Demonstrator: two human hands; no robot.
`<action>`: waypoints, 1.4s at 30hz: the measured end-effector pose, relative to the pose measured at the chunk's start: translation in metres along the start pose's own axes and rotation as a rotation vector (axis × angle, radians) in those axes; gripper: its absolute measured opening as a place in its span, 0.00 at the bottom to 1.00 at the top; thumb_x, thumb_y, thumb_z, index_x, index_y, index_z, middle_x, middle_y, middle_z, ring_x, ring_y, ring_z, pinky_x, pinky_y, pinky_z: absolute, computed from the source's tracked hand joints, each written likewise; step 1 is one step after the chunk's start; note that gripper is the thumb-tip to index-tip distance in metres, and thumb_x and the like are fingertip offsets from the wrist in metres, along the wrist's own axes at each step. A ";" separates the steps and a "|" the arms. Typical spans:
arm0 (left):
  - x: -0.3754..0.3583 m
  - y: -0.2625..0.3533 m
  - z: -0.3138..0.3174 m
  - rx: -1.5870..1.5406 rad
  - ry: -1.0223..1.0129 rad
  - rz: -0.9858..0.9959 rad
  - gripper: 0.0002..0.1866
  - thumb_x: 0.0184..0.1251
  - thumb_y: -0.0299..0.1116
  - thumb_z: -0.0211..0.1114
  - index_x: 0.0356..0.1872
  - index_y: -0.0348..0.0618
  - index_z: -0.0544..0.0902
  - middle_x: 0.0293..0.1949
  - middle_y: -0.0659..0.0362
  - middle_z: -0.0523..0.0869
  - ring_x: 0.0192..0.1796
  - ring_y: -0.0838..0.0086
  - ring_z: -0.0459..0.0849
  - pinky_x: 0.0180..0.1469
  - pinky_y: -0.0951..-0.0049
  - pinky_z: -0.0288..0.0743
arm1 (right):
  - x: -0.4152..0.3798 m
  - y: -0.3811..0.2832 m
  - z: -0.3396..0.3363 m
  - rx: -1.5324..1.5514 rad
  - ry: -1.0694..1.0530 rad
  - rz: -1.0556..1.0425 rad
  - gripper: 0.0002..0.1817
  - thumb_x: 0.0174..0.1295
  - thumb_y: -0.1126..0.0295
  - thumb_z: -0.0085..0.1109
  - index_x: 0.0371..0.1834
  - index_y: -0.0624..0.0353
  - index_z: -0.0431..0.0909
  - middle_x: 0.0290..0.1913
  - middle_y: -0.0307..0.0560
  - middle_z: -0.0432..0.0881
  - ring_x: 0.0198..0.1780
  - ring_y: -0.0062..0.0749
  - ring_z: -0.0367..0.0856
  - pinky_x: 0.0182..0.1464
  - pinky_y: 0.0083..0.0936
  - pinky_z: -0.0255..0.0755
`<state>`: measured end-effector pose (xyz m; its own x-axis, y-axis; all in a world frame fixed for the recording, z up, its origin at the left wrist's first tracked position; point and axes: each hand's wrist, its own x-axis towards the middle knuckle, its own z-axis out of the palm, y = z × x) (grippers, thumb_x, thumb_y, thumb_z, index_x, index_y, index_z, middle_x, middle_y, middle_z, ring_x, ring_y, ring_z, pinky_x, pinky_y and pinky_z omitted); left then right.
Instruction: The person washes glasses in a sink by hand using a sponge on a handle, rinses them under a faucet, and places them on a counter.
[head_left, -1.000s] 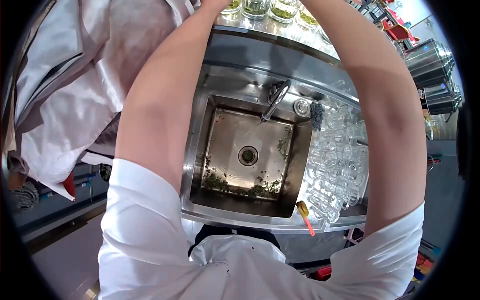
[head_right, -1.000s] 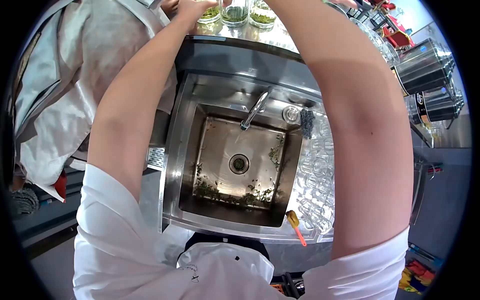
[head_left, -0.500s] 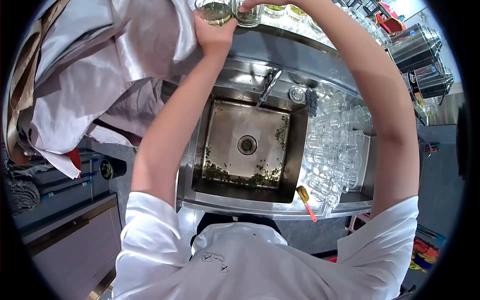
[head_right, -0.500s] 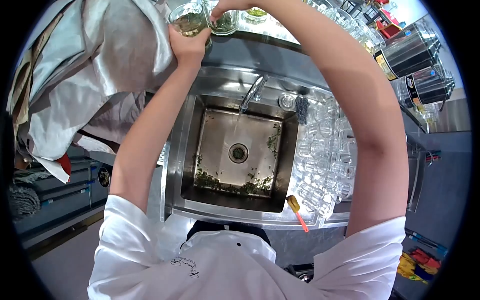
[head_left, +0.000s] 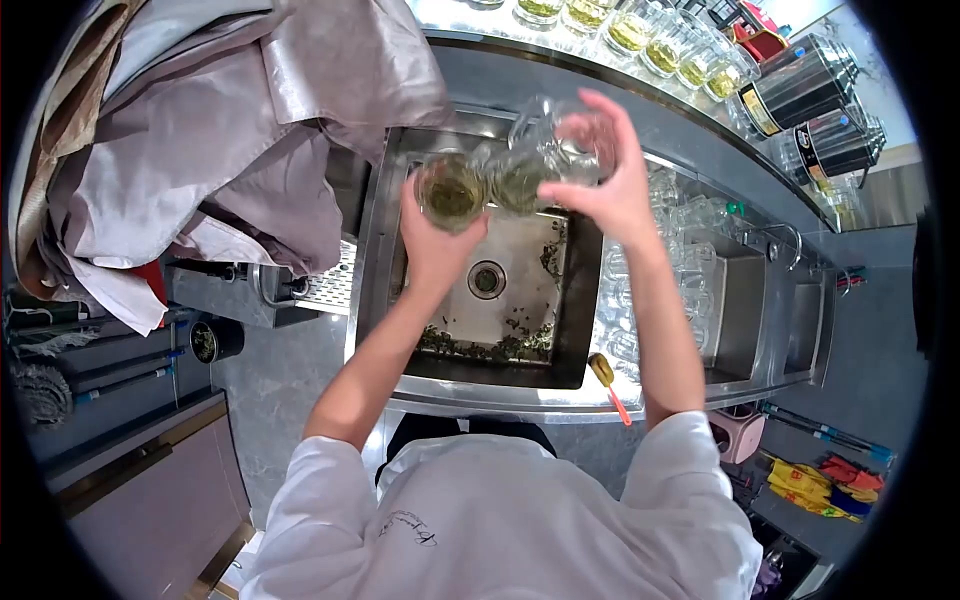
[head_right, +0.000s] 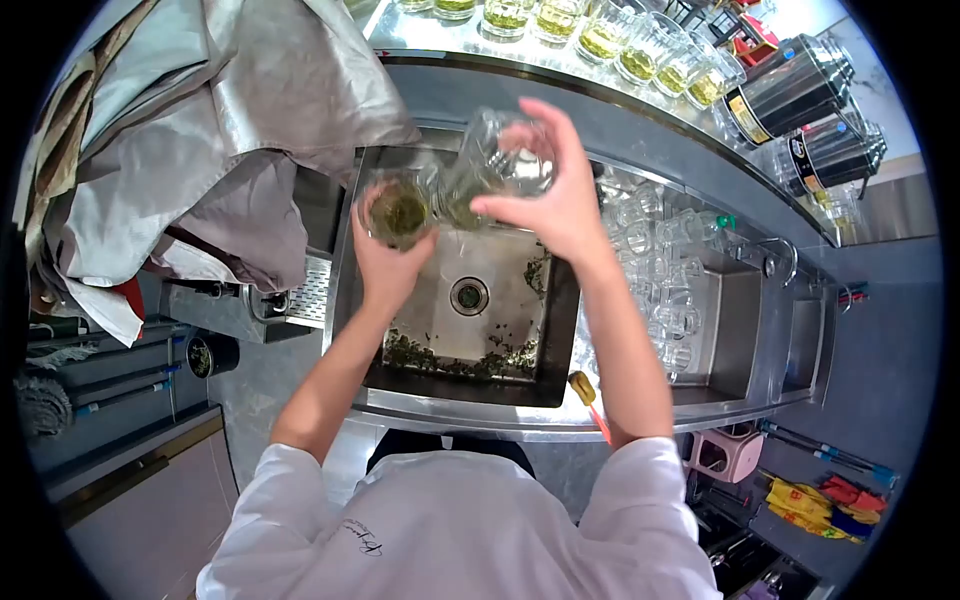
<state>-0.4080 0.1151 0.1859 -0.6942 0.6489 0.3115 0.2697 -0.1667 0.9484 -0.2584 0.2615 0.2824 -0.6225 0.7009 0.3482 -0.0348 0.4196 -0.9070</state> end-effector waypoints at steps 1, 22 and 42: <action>-0.012 -0.003 -0.001 -0.039 -0.007 -0.035 0.40 0.43 0.26 0.78 0.60 0.37 0.67 0.53 0.52 0.77 0.56 0.65 0.79 0.62 0.65 0.71 | -0.016 0.009 0.003 0.134 0.038 0.032 0.53 0.31 0.70 0.85 0.66 0.57 0.65 0.50 0.43 0.79 0.57 0.32 0.77 0.67 0.33 0.64; -0.167 -0.143 -0.035 0.288 -0.282 -0.347 0.40 0.39 0.36 0.81 0.56 0.34 0.72 0.49 0.46 0.81 0.53 0.55 0.80 0.59 0.59 0.72 | -0.286 0.193 0.056 0.330 0.161 0.706 0.43 0.41 0.78 0.80 0.64 0.62 0.66 0.52 0.39 0.74 0.55 0.25 0.72 0.60 0.26 0.69; -0.179 -0.243 -0.040 1.015 -0.968 -0.797 0.45 0.31 0.53 0.80 0.55 0.39 0.76 0.50 0.44 0.85 0.54 0.54 0.84 0.57 0.59 0.77 | -0.292 0.260 0.055 -0.151 -0.467 1.488 0.38 0.35 0.44 0.73 0.40 0.69 0.82 0.36 0.56 0.83 0.34 0.40 0.82 0.32 0.34 0.77</action>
<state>-0.3755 0.0098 -0.0976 -0.3126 0.5927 -0.7423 0.6463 0.7054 0.2911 -0.1284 0.1344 -0.0680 -0.2042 0.3000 -0.9318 0.8660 -0.3885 -0.3149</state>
